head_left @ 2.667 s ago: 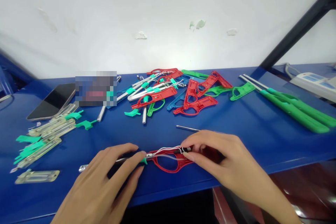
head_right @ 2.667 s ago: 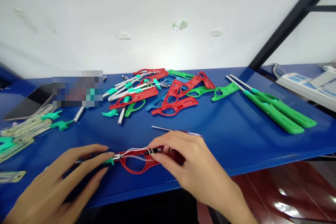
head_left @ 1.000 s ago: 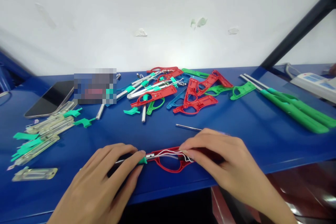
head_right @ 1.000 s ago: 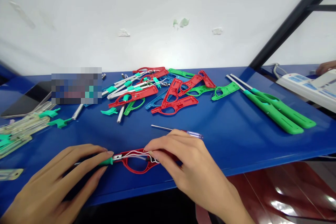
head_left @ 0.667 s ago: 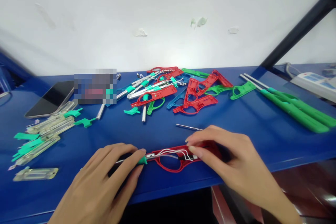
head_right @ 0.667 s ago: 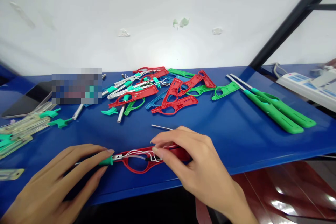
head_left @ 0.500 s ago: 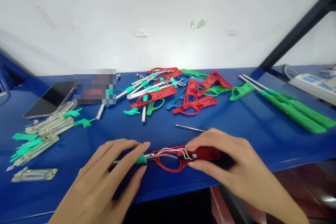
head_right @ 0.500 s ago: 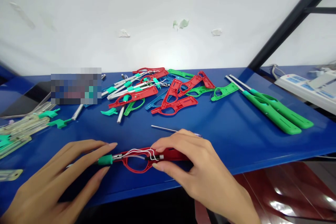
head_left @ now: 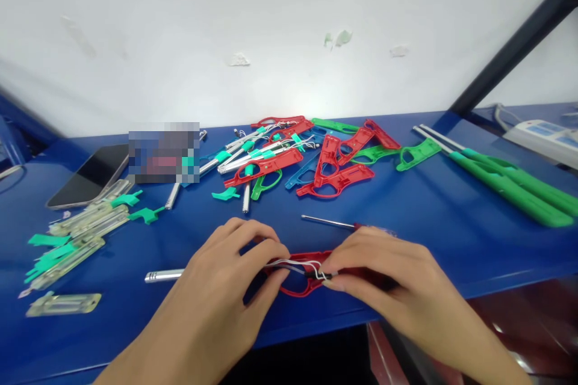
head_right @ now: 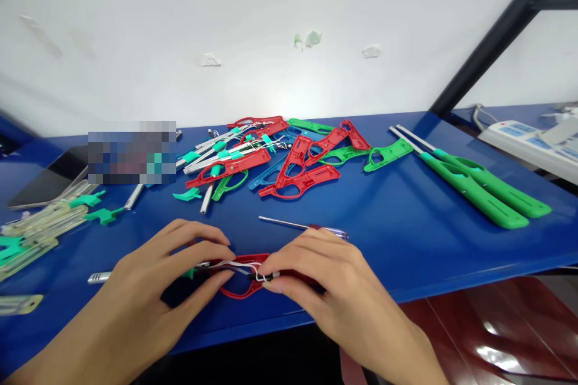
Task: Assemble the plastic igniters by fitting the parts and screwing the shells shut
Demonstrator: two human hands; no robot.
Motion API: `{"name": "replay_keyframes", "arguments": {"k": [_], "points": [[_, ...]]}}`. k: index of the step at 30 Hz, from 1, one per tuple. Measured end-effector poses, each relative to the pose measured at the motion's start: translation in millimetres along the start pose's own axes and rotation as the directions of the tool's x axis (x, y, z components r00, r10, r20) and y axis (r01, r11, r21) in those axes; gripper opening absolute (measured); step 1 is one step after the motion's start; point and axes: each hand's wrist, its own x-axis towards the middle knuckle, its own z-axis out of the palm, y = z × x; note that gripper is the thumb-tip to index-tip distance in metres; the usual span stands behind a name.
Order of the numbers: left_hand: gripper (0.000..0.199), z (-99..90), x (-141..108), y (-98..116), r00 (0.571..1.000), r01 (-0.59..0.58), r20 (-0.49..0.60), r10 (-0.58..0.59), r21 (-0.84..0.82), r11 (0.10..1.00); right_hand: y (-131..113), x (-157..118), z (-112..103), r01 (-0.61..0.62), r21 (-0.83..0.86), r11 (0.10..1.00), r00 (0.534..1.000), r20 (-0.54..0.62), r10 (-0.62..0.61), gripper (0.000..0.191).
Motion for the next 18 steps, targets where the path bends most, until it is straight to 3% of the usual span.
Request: {"name": "replay_keyframes", "arguments": {"k": [11, 18], "points": [[0.016, 6.8, 1.7, -6.5, 0.998, 0.038, 0.050, -0.036, -0.034, 0.999, 0.9, -0.1, 1.2, 0.027, 0.036, 0.999, 0.999, 0.018, -0.028, 0.014], [0.019, 8.9, -0.3, 0.1, 0.999, -0.002, 0.047, -0.002, 0.086, 0.996, 1.0, -1.2, 1.7, 0.044, 0.028, 0.999, 0.999, 0.007, -0.045, 0.012]]}}
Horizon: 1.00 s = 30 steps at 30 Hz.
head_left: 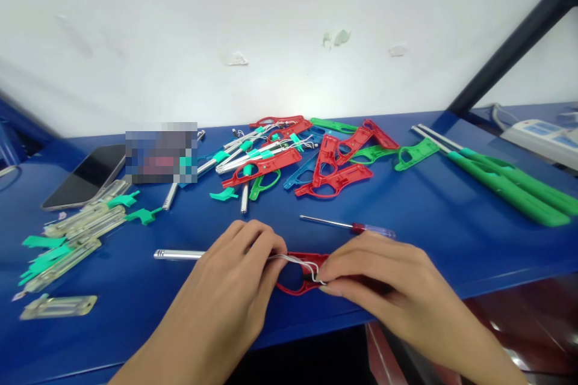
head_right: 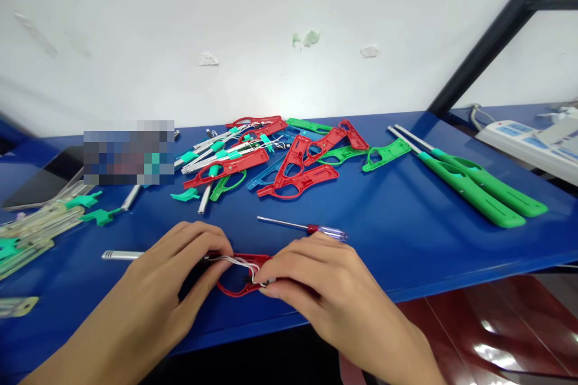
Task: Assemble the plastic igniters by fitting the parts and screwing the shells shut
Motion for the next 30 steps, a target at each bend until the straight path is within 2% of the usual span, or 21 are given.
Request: {"name": "replay_keyframes", "arguments": {"k": [11, 24, 30], "points": [[0.017, 3.4, -0.6, 4.1, 0.997, -0.055, -0.041, 0.061, 0.130, 0.990, 0.1, 1.7, 0.4, 0.004, -0.003, 1.000, 1.000, -0.013, -0.004, 0.012], [0.023, 1.7, -0.6, -4.8, 0.996, -0.077, 0.046, 0.073, 0.095, 0.993, -0.7, 0.5, 0.0, -0.006, -0.001, 1.000, 1.000, -0.008, 0.006, 0.013], [0.034, -5.2, -5.6, -2.9, 0.986, -0.144, 0.098, 0.133, 0.118, 0.983, -0.5, 0.1, -0.8, -0.014, 0.006, 1.000, 1.000, 0.001, 0.014, 0.013]]}}
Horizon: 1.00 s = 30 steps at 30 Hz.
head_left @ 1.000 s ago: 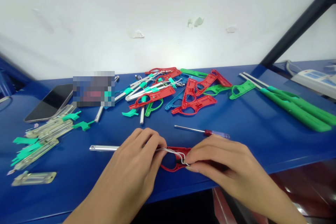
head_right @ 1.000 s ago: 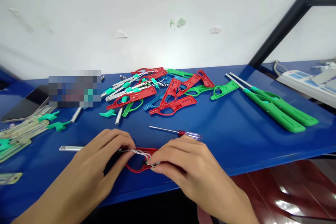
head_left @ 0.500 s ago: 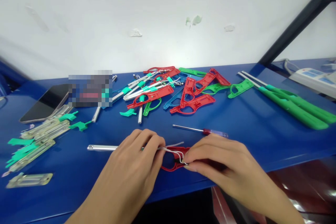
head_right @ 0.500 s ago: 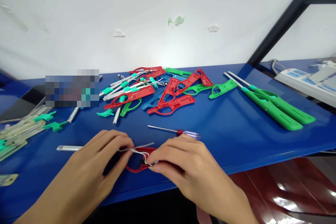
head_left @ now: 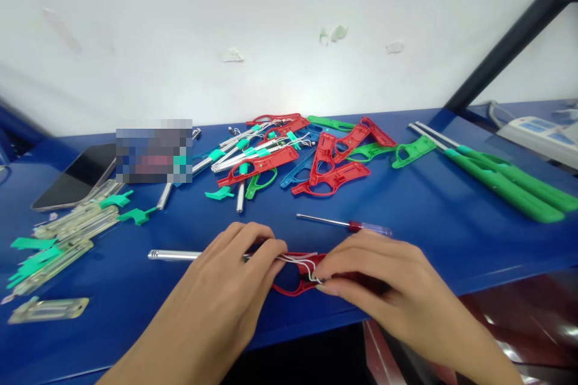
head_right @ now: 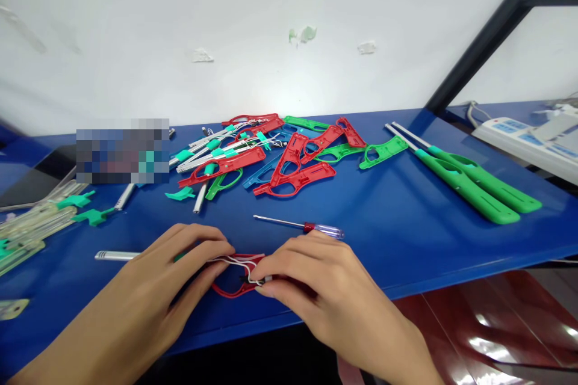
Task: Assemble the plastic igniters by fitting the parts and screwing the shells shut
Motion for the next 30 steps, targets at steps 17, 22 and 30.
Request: {"name": "replay_keyframes", "arguments": {"k": [17, 22, 30], "points": [[0.024, -13.0, -1, -7, 0.999, 0.050, -0.010, -0.050, -0.011, 0.999, 1, -2, 0, -0.063, -0.025, 0.998, 0.997, 0.048, 0.064, 0.024], [0.024, -14.3, -3, -2, 0.997, 0.083, 0.002, -0.083, -0.010, 0.996, 0, -2, -2, -0.067, -0.050, 0.997, 0.996, 0.058, 0.069, 0.031], [0.028, -47.1, -20, -50, 0.944, 0.330, -0.073, -0.322, 0.184, 0.926, 7, -3, 2, -0.018, -0.051, 0.999, 1.000, -0.024, 0.017, 0.024]]}}
